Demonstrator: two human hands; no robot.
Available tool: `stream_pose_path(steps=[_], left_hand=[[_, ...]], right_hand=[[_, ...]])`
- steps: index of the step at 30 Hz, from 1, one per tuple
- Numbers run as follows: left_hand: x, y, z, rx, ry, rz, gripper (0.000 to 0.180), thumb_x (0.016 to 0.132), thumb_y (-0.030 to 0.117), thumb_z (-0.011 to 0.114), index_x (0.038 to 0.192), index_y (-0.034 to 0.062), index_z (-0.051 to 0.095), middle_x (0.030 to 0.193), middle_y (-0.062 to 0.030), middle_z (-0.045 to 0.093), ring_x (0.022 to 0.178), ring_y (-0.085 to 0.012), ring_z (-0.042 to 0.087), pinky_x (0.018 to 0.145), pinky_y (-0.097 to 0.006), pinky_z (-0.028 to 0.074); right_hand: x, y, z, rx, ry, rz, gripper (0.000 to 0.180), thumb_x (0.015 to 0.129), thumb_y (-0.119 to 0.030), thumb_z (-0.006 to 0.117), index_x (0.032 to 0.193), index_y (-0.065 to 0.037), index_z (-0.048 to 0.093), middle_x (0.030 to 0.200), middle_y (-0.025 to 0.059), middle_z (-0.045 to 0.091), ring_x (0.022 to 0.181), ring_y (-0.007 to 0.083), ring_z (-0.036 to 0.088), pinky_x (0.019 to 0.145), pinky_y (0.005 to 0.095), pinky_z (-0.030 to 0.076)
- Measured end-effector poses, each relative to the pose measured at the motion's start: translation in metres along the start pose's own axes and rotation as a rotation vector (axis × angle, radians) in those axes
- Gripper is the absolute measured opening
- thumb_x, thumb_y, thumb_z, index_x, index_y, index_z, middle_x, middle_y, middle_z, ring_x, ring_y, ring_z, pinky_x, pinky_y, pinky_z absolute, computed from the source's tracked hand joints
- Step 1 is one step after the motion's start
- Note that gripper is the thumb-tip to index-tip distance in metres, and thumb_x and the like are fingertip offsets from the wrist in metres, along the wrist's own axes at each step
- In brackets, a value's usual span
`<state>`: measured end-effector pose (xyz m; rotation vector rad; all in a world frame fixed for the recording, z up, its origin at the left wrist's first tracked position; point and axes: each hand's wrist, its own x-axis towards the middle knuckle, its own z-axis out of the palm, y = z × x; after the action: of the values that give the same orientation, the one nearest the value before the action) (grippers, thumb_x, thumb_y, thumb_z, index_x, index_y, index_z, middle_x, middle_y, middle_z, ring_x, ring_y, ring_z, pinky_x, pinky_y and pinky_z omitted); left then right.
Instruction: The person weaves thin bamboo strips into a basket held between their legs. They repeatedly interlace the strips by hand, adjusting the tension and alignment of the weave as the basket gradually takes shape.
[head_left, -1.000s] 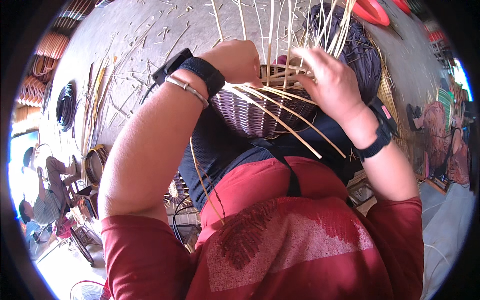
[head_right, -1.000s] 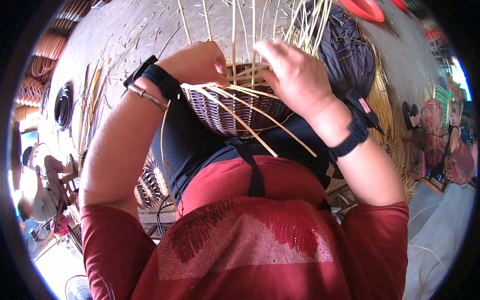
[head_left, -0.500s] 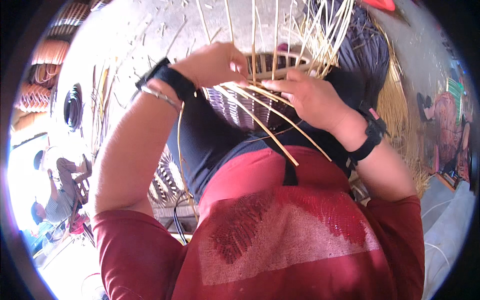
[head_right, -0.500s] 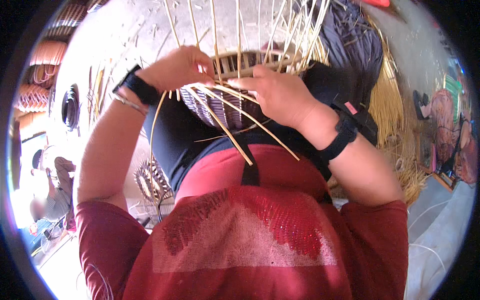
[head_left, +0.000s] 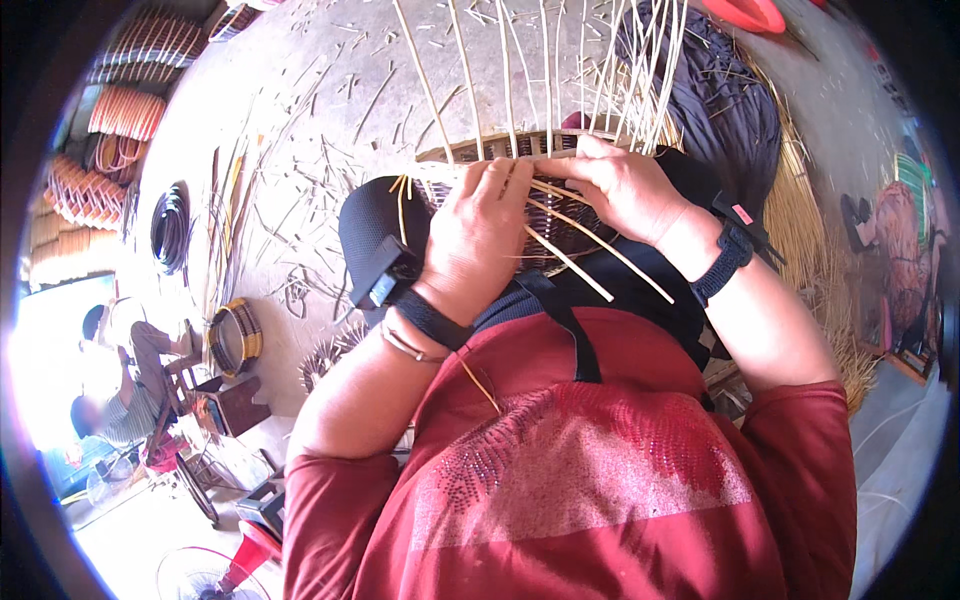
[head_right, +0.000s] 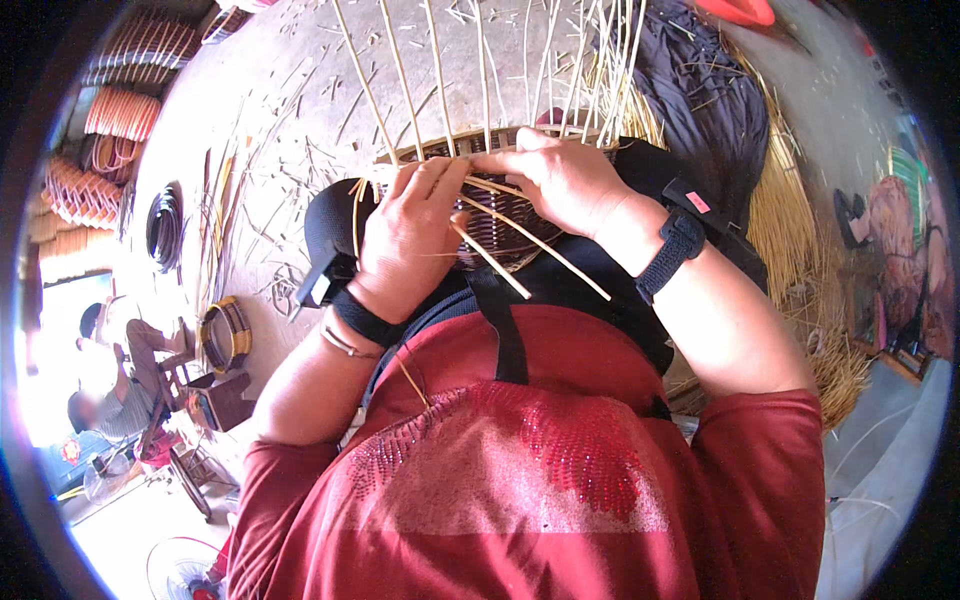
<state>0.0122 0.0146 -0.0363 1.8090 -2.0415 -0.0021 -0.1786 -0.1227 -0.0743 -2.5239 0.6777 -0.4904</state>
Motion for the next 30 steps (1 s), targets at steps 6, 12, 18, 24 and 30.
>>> stream_pose_path(steps=[6,12,18,24,30], left_hand=[[-0.003,0.003,0.019,0.099,0.126,-0.012,0.047,0.083,0.004,0.073,0.130,0.0077,0.070,0.123,-0.0077,0.068,0.113,-0.0296,0.066,0.098,-0.040,0.057],[-0.003,0.007,0.020,0.160,0.156,-0.016,0.041,0.084,0.006,0.068,0.125,0.0086,0.071,0.120,-0.0057,0.069,0.113,-0.0276,0.066,0.102,-0.041,0.054],[-0.005,0.004,0.019,0.106,0.173,-0.035,0.047,0.081,0.002,0.068,0.128,0.0073,0.071,0.121,-0.0063,0.068,0.117,-0.0264,0.065,0.102,-0.039,0.056],[-0.006,-0.004,0.023,0.103,0.184,-0.056,0.046,0.081,0.002,0.071,0.127,0.0069,0.073,0.122,-0.0059,0.068,0.116,-0.0246,0.066,0.095,-0.035,0.060],[-0.004,0.001,0.021,0.157,0.188,-0.019,0.045,0.083,0.004,0.071,0.127,0.0074,0.073,0.121,-0.0044,0.069,0.115,-0.0231,0.067,0.094,-0.034,0.060]], right_hand=[[0.011,-0.027,-0.053,-0.103,-0.143,-0.086,0.031,0.098,-0.015,0.068,0.126,-0.022,0.079,0.101,0.0130,0.073,0.091,0.0340,0.074,0.083,0.0428,0.062],[0.093,-0.053,-0.072,0.501,0.011,0.395,0.068,0.102,-0.031,0.075,0.149,0.012,0.052,0.140,0.0236,0.066,0.128,0.0260,0.064,0.111,0.0386,0.050],[0.161,-0.042,-0.026,1.449,-0.367,0.383,0.052,0.100,-0.037,0.076,0.136,0.000,0.068,0.128,0.0181,0.075,0.124,0.0236,0.071,0.112,0.0359,0.055],[0.189,-0.057,-0.028,0.082,-0.482,-0.203,0.049,0.092,-0.043,0.074,0.117,-0.001,0.078,0.124,0.0155,0.077,0.135,0.0268,0.064,0.134,0.0501,0.023],[0.160,-0.050,-0.098,-0.620,-0.389,-0.565,0.045,0.079,-0.037,0.076,0.111,-0.005,0.077,0.122,0.0155,0.070,0.130,0.0308,0.060,0.133,0.0499,0.023]])
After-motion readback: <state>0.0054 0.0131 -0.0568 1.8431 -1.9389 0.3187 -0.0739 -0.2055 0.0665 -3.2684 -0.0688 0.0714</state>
